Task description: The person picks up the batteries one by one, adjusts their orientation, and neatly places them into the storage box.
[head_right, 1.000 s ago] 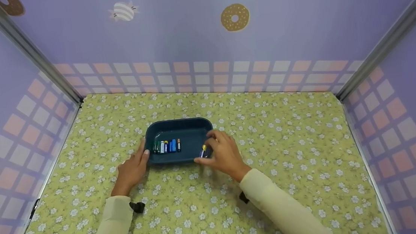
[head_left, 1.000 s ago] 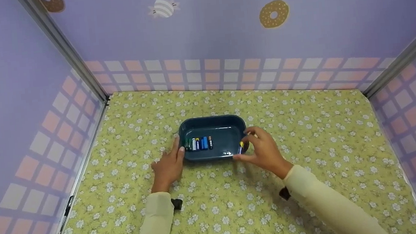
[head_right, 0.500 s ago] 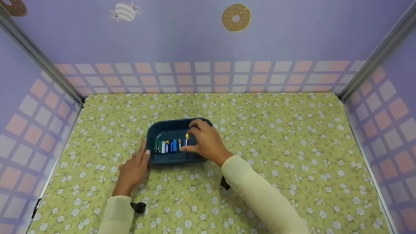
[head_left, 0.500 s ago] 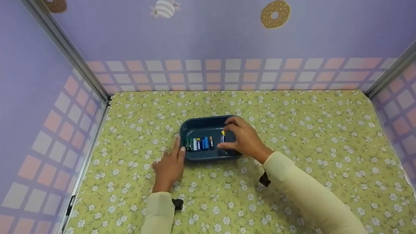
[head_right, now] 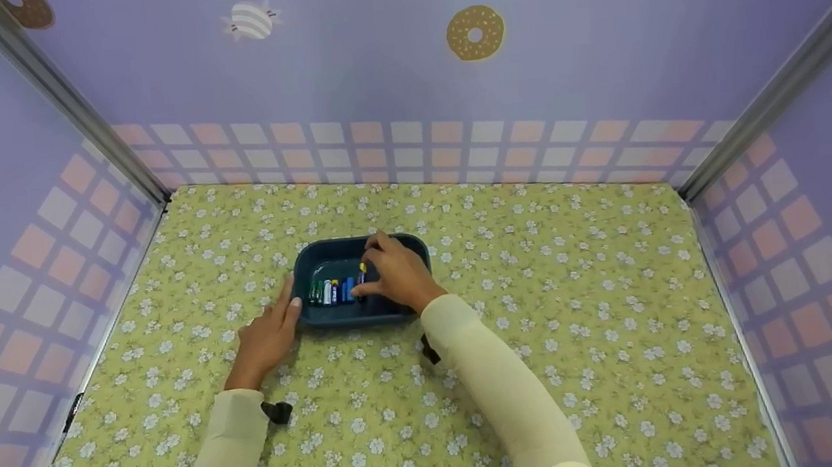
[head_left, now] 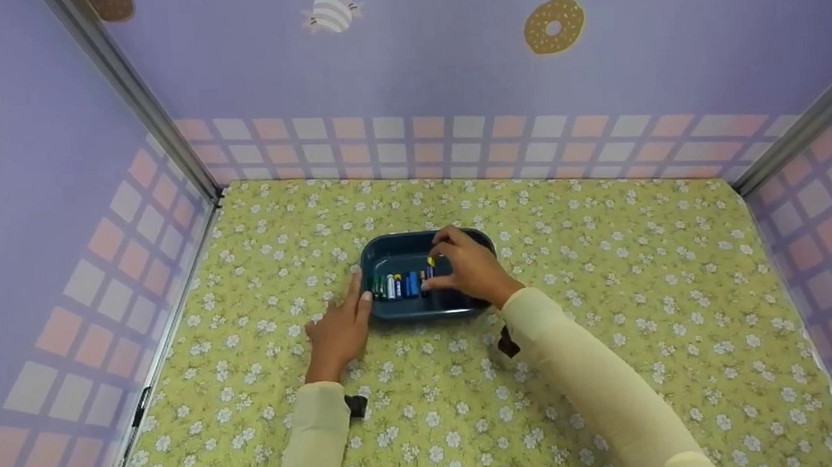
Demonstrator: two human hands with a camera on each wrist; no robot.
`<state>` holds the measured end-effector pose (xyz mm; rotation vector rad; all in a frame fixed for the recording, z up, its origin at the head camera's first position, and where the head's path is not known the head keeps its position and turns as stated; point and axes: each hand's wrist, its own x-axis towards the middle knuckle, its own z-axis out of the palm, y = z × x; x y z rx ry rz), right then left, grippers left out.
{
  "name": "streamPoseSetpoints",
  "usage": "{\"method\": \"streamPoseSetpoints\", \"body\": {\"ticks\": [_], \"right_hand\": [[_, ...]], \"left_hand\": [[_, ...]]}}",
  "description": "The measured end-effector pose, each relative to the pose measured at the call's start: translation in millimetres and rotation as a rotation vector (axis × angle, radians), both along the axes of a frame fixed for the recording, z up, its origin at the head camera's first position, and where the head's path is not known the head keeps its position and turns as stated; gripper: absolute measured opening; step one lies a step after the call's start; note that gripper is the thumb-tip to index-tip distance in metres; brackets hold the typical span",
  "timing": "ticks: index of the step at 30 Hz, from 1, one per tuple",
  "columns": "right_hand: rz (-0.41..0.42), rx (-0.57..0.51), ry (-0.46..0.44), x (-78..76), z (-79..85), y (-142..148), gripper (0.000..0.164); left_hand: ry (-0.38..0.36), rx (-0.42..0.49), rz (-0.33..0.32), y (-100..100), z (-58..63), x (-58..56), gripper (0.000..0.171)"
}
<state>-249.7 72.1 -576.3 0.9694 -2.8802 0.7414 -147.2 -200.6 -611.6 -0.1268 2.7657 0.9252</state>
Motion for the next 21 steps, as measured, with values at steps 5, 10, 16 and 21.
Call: {"method": "streamPoseSetpoints", "body": {"ticks": [5, 10, 16, 21], "right_hand": [[0.02, 0.108, -0.013, -6.0, -5.1, -5, 0.062], [0.051, 0.186, -0.042, -9.1, -9.6, -8, 0.06], [0.045, 0.241, -0.038, -11.0, -20.0, -11, 0.061], [0.029, 0.273, 0.006, -11.9, -30.7, -13, 0.063]], "left_hand": [[0.004, -0.012, -0.008, -1, -0.6, -1.4, 0.067], [0.008, -0.008, -0.009, -1, -0.1, -1.1, 0.067], [0.006, -0.008, -0.011, -1, 0.9, -0.2, 0.067], [-0.002, -0.006, -0.004, -1, 0.1, 0.0, 0.066]]}}
